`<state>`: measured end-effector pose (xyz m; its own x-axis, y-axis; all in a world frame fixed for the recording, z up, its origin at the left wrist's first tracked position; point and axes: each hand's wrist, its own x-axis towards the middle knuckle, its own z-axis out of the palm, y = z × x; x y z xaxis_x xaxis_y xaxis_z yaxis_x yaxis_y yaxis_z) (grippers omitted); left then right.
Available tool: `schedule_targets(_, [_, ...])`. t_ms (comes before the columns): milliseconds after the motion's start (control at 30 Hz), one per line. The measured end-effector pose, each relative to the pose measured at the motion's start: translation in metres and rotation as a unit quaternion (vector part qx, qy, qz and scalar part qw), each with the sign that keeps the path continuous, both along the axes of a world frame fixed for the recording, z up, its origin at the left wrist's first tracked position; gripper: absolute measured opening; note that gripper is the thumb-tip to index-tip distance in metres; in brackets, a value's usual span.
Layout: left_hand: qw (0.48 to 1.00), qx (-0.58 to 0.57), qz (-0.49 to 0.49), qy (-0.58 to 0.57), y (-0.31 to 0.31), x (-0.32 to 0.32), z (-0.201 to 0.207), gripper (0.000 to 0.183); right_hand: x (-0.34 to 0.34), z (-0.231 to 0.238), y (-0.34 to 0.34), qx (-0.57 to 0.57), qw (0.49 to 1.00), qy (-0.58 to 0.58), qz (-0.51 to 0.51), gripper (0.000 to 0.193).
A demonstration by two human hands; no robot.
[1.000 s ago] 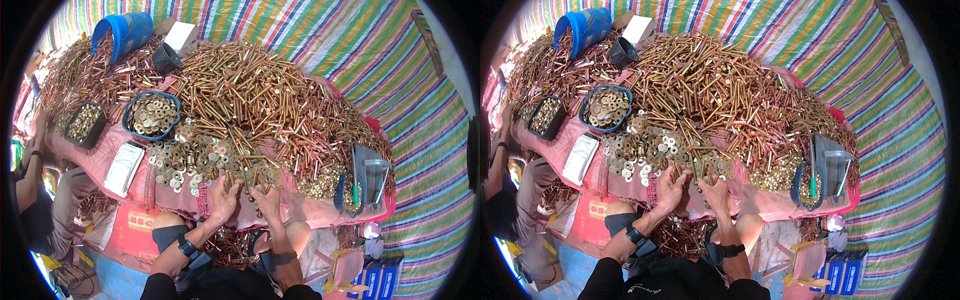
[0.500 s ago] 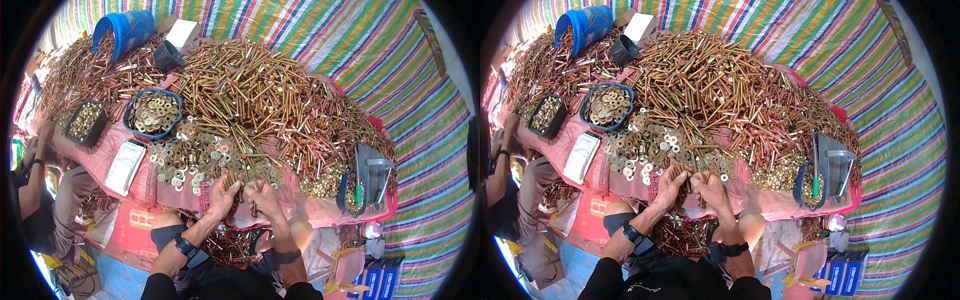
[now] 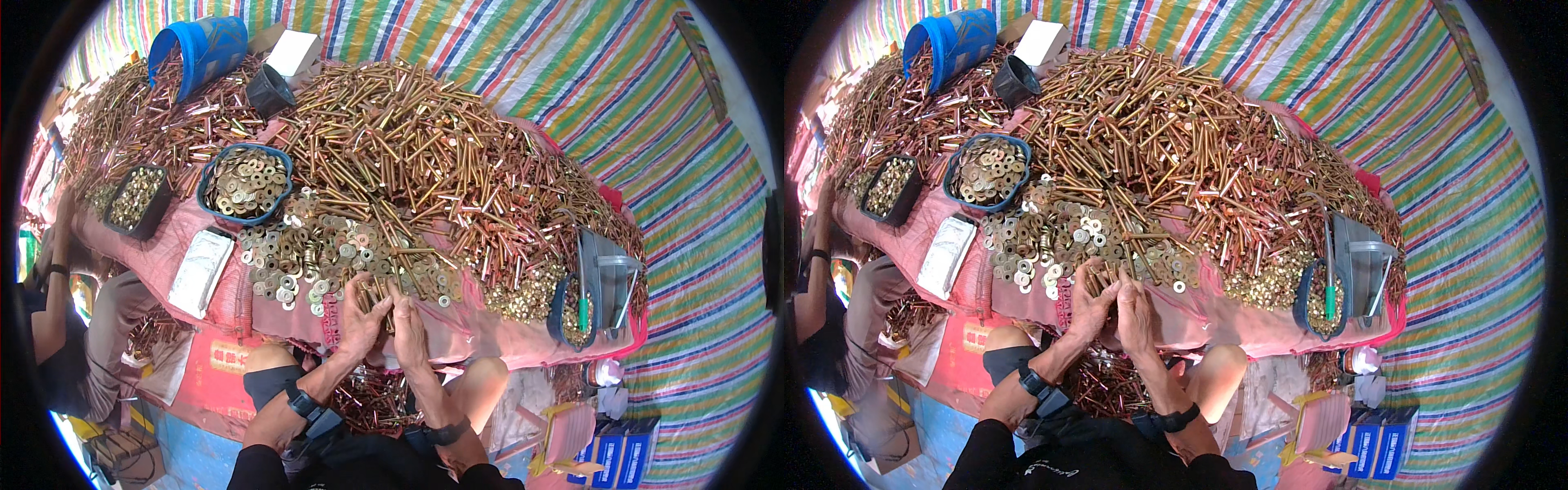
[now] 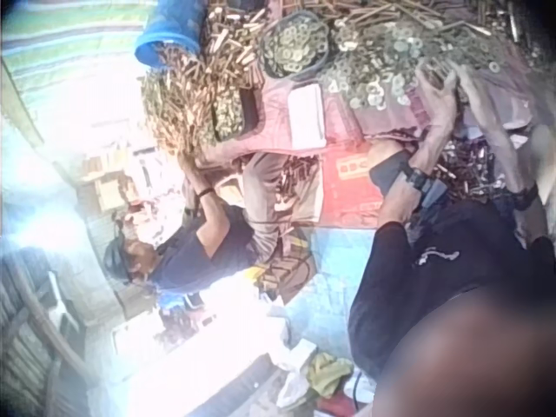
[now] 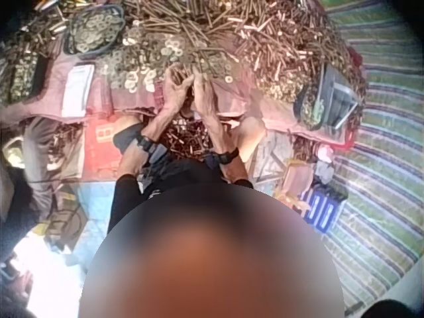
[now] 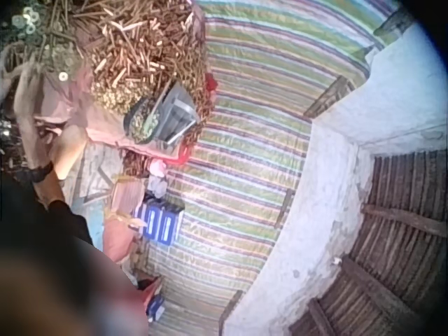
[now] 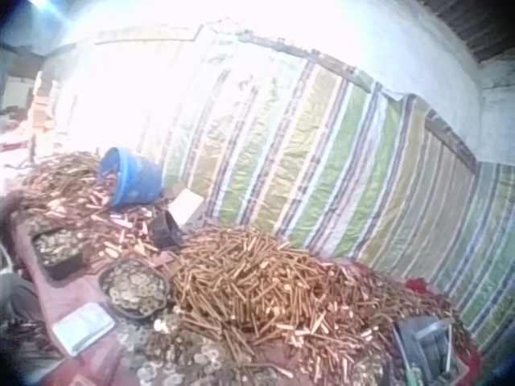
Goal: The person picks up metal pins and inserts them into the central holes of metal washers by hand on a work table.
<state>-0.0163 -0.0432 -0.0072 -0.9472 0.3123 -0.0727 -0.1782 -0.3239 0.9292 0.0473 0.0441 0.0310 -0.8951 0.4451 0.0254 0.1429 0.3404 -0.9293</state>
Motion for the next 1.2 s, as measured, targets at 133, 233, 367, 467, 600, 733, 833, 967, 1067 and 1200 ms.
schedule_targets(133, [0.995,0.063,-0.022,-0.068,0.001,-0.005,0.000,0.049,0.009,0.001,0.006,-0.071,0.996,-0.027,0.043,0.076])
schedule_targets(233, [0.995,0.073,-0.013,-0.061,0.003,-0.008,-0.003,0.052,0.010,0.005,0.018,-0.121,0.989,-0.037,0.074,0.071])
schedule_targets(367, [0.990,0.111,0.014,-0.091,0.003,-0.013,0.000,0.048,0.003,0.009,0.026,-0.073,0.991,-0.030,0.109,0.059])
schedule_targets(467, [0.984,0.145,0.031,-0.103,-0.001,-0.018,0.007,0.049,0.000,0.011,0.026,0.089,0.988,-0.017,0.129,0.042])
schedule_targets(600, [0.985,0.135,0.049,-0.099,-0.008,-0.017,0.014,0.050,-0.005,0.013,0.036,0.198,0.979,-0.013,-0.038,0.030])
schedule_targets(733, [0.995,0.062,0.023,-0.078,-0.011,-0.012,0.014,0.050,-0.023,0.008,0.049,0.306,0.945,-0.055,-0.103,0.049])
schedule_targets(833, [0.997,0.029,-0.007,-0.075,-0.012,-0.009,0.012,0.041,-0.034,-0.001,0.048,0.356,0.926,-0.083,-0.098,0.050])
schedule_targets(967, [0.995,0.026,-0.028,-0.094,-0.009,-0.003,0.009,0.026,-0.039,-0.002,0.053,0.359,0.926,-0.092,-0.074,0.044])
schedule_targets(1067, [0.998,0.044,-0.018,-0.035,-0.005,-0.002,0.006,0.021,-0.043,0.000,0.057,0.372,0.921,-0.101,-0.057,0.036])
schedule_targets(1200, [0.999,0.047,-0.009,-0.020,-0.004,-0.003,0.005,0.021,-0.046,0.003,0.060,0.409,0.906,-0.104,-0.040,0.026])
